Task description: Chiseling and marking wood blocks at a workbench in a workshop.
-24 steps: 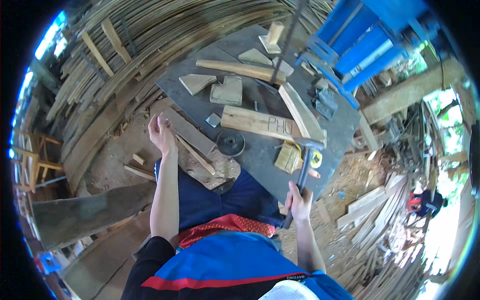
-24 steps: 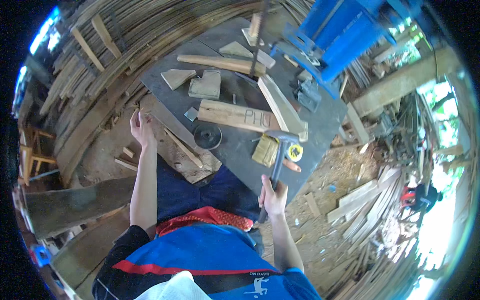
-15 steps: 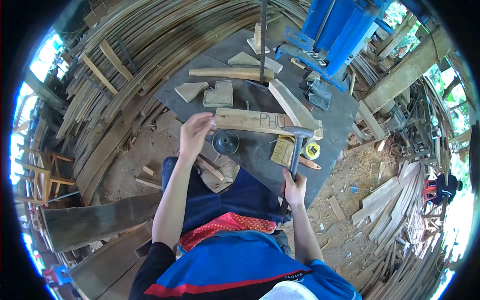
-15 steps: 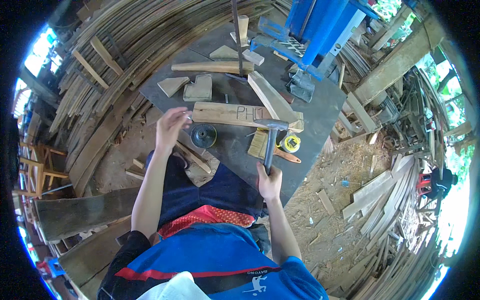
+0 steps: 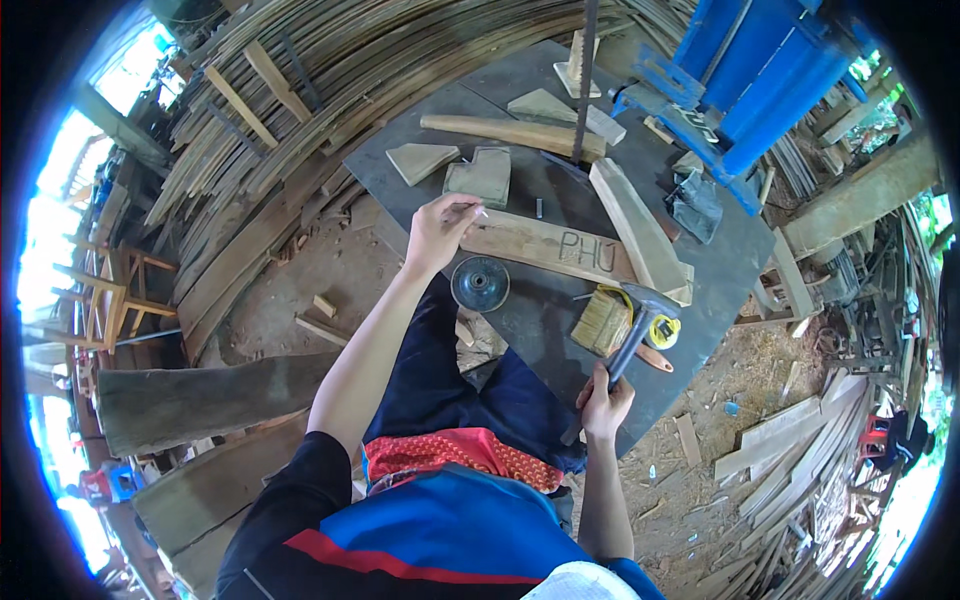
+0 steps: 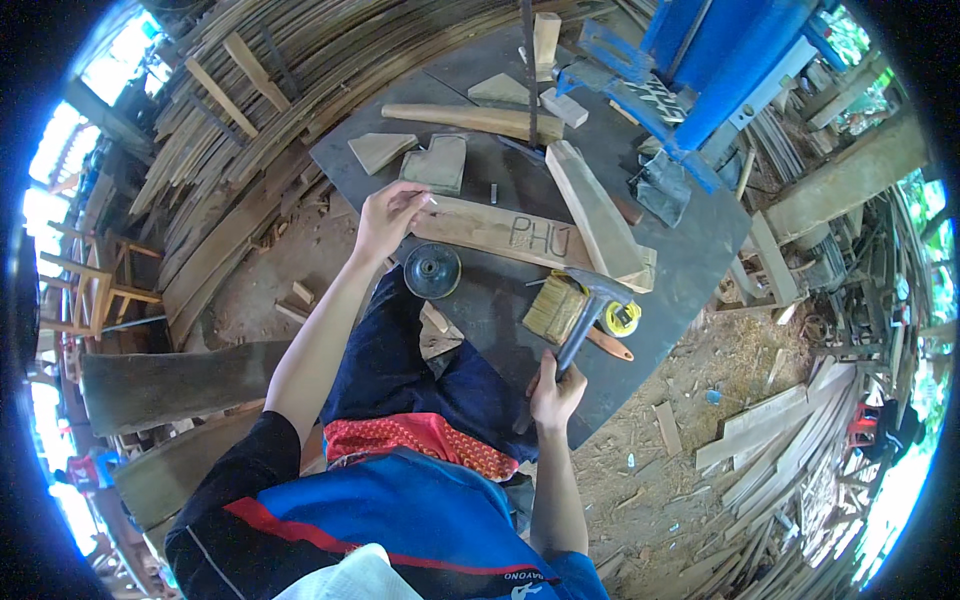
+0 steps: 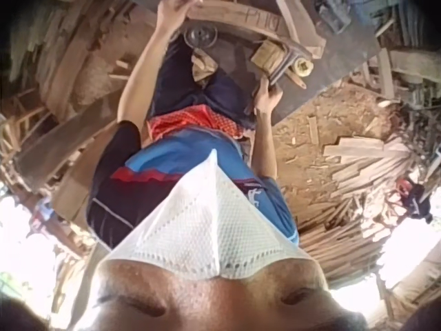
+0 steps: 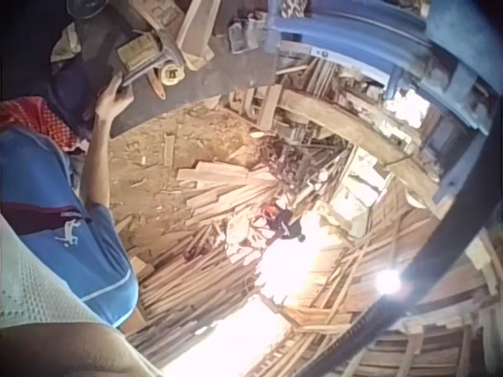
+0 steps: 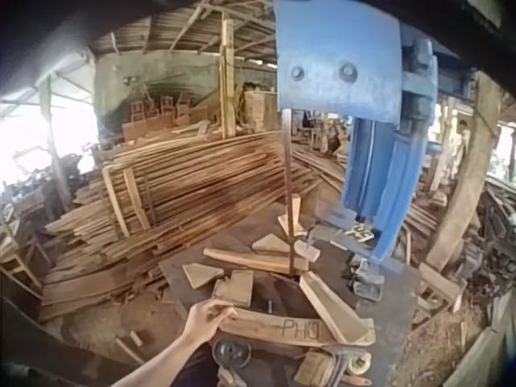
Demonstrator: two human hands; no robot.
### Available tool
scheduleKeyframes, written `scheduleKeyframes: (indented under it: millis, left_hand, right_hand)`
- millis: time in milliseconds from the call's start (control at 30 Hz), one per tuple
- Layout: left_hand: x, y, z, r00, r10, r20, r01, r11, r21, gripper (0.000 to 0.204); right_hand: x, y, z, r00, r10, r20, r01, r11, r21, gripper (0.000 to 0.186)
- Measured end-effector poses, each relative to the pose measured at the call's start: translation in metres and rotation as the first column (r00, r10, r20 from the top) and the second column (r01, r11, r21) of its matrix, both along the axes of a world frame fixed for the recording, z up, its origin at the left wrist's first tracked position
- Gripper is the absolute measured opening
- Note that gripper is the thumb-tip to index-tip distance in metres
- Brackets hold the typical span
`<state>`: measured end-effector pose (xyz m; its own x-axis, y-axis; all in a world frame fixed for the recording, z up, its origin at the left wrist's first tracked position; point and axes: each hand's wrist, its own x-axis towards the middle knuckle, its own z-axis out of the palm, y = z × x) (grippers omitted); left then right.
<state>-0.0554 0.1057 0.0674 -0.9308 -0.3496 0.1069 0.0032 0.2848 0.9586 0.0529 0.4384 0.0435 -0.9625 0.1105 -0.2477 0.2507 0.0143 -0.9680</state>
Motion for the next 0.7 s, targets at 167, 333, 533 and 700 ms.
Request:
scheduleKeyframes:
  millis: [167, 333, 533, 700]
  left_hand:
    - [-0.009, 0.013, 0.006, 0.997, -0.048, -0.061, 0.028, 0.958, -0.285, 0.024]
    - [-0.004, 0.013, 0.008, 0.997, -0.066, -0.028, 0.04, 0.839, -0.542, 0.026]
    - [-0.001, 0.021, 0.015, 0.993, -0.106, -0.045, 0.062, 0.824, -0.564, 0.015]
    - [-0.009, 0.02, 0.013, 0.987, -0.153, -0.046, 0.101, 0.821, -0.562, 0.011]
  right_hand:
    - [-0.003, 0.002, 0.005, 1.0, -0.011, -0.017, 0.011, 1.0, 0.013, 0.037]
    - [0.003, 0.002, -0.012, 0.997, -0.001, -0.081, 0.015, 0.985, 0.171, 0.033]
    - [0.007, -0.004, 0.006, 1.0, -0.006, -0.003, 0.006, 0.992, 0.123, 0.035]
    - [0.004, -0.001, 0.003, 1.0, 0.009, -0.023, -0.004, 0.981, 0.194, 0.037]
